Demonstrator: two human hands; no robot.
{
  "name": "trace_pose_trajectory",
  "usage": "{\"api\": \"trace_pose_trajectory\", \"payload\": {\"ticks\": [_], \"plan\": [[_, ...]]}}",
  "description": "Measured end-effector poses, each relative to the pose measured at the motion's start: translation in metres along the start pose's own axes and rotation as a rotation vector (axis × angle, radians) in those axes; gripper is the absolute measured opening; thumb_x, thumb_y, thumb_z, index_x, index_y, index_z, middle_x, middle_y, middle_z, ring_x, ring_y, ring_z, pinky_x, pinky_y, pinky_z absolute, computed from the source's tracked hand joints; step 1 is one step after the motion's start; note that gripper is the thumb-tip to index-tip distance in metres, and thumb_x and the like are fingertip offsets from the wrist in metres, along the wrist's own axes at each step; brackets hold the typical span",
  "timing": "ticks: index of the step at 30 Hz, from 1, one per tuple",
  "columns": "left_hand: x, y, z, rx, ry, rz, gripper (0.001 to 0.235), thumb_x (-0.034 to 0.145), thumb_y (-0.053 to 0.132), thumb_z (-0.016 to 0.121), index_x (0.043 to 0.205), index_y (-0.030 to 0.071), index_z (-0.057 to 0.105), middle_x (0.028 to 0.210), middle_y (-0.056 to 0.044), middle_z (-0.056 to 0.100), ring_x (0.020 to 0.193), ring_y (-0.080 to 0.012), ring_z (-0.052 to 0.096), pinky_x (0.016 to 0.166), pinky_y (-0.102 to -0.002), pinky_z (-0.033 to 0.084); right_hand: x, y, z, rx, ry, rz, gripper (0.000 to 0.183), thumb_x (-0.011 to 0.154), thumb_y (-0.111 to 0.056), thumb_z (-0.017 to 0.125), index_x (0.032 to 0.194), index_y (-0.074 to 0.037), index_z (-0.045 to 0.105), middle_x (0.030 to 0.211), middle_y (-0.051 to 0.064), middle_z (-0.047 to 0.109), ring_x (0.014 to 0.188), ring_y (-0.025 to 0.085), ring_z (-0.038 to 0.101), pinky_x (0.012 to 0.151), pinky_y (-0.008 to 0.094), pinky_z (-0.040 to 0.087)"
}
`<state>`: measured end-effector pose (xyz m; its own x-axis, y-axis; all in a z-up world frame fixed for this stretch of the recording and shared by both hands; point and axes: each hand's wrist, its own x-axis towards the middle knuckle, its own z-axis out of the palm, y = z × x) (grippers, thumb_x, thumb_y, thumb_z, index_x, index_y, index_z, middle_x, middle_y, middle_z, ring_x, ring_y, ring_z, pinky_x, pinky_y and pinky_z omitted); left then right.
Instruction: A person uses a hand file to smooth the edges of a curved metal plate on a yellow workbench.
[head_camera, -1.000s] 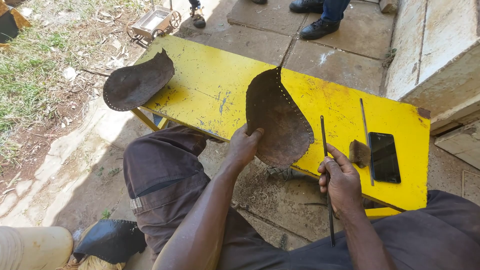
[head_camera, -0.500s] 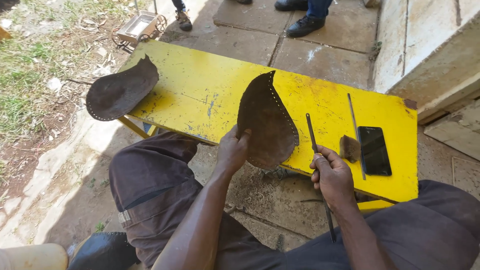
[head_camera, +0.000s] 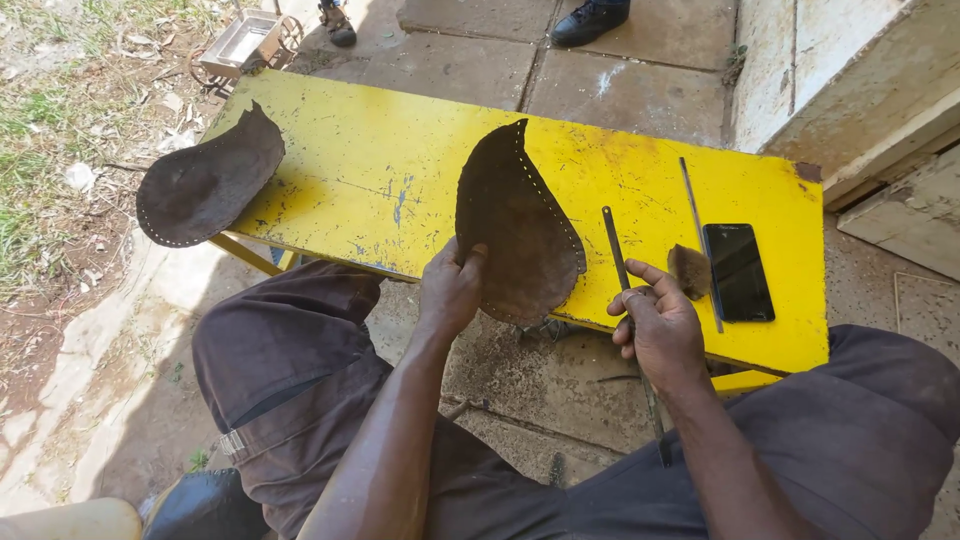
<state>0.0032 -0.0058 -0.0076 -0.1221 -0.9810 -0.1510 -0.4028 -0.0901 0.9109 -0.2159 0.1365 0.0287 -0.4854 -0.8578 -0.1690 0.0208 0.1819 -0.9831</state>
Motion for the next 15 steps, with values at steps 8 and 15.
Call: {"api": "trace_pose_trajectory", "payload": {"ticks": [8, 15], "plan": [[-0.0019, 0.0001, -0.0012, -0.016, 0.020, 0.002, 0.036, 0.104, 0.041, 0.060, 0.124, 0.017, 0.076, 0.113, -0.020, 0.079, 0.119, -0.0473, 0.070, 0.105, -0.060, 0.054, -0.0001, 0.0088, -0.0063, 0.021, 0.020, -0.014, 0.046, 0.105, -0.003, 0.051, 0.150, 0.000, 0.055, 0.086, 0.018, 0.070, 0.056, 0.017, 0.064, 0.045, 0.027, 0.054], [-0.0012, 0.0023, -0.0023, -0.001, 0.051, 0.021, 0.036, 0.103, 0.042, 0.060, 0.123, 0.016, 0.076, 0.113, -0.020, 0.079, 0.117, -0.0486, 0.070, 0.103, -0.062, 0.054, 0.0024, 0.0044, -0.0080, 0.025, 0.025, -0.032, 0.047, 0.106, -0.004, 0.052, 0.152, -0.005, 0.057, 0.088, 0.017, 0.070, 0.057, 0.017, 0.066, 0.048, 0.027, 0.056]]}}
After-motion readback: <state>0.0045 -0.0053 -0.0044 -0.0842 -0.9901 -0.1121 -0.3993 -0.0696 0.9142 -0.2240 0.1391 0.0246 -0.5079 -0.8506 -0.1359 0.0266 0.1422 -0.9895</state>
